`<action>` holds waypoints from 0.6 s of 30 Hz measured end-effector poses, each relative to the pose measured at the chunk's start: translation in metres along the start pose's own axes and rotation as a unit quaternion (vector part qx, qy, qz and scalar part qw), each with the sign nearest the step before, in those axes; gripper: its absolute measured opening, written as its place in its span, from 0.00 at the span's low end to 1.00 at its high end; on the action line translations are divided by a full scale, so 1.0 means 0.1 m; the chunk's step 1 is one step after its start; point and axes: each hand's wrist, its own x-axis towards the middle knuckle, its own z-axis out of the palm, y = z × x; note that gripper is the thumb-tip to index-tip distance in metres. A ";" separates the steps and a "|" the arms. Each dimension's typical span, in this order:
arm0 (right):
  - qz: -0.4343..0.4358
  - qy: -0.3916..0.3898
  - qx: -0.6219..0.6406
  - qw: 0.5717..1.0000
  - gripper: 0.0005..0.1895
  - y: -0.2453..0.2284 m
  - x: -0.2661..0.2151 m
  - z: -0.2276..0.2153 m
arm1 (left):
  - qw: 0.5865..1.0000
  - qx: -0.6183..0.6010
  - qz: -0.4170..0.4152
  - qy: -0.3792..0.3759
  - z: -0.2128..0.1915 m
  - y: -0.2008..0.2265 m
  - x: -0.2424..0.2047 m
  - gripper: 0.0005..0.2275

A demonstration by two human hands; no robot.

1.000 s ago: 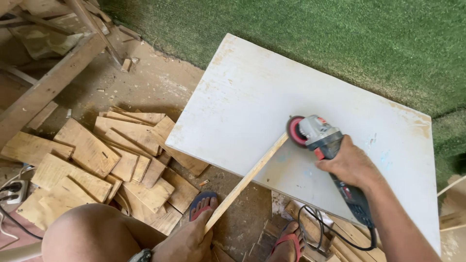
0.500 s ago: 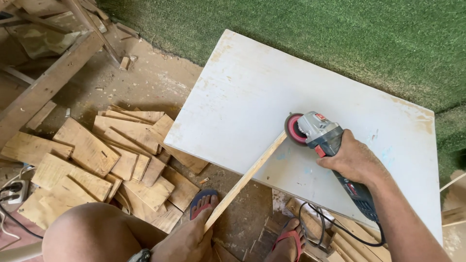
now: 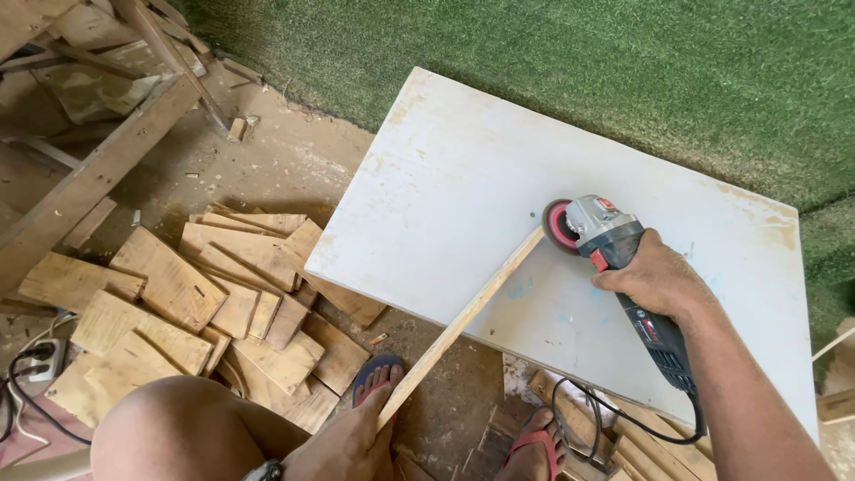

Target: Sand a wooden plank using an handheld angle grinder

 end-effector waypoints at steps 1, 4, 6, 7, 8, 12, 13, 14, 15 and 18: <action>-0.002 0.001 0.000 1.000 0.44 0.02 0.02 0.00 | 1.000 0.000 0.000 0.002 0.03 -0.04 0.03 0.28; 0.003 0.015 0.004 1.000 0.43 0.07 0.06 -0.01 | 0.999 0.002 0.031 0.019 0.15 -0.24 0.15 0.26; 0.007 0.018 -0.004 1.000 0.44 0.11 0.08 -0.03 | 0.995 -0.008 0.095 0.010 0.29 -0.46 0.31 0.33; 0.007 0.018 -0.004 1.000 0.44 0.11 0.05 -0.05 | 0.995 -0.008 0.095 0.010 0.21 -0.33 0.24 0.33; 0.008 0.015 -0.001 1.000 0.43 0.11 0.03 -0.06 | 0.999 -0.007 0.052 -0.005 0.13 -0.21 0.16 0.33; 0.013 0.008 0.028 0.999 0.40 0.04 -0.16 -0.11 | 0.999 0.015 -0.028 -0.015 -0.04 0.13 -0.03 0.29; 0.011 0.008 0.026 1.000 0.40 0.03 -0.19 -0.12 | 0.999 0.012 -0.028 -0.014 -0.05 0.14 -0.03 0.29; 0.017 0.010 0.025 0.999 0.41 0.02 -0.23 -0.13 | 0.999 0.025 -0.014 -0.015 -0.07 0.14 -0.03 0.28; 0.023 0.012 0.024 0.999 0.41 0.01 -0.27 -0.14 | 0.999 0.038 -0.001 -0.017 -0.08 0.15 -0.03 0.27; 0.015 0.012 0.027 0.999 0.42 0.01 -0.32 -0.13 | 0.991 0.009 0.115 0.066 0.03 0.00 0.04 0.24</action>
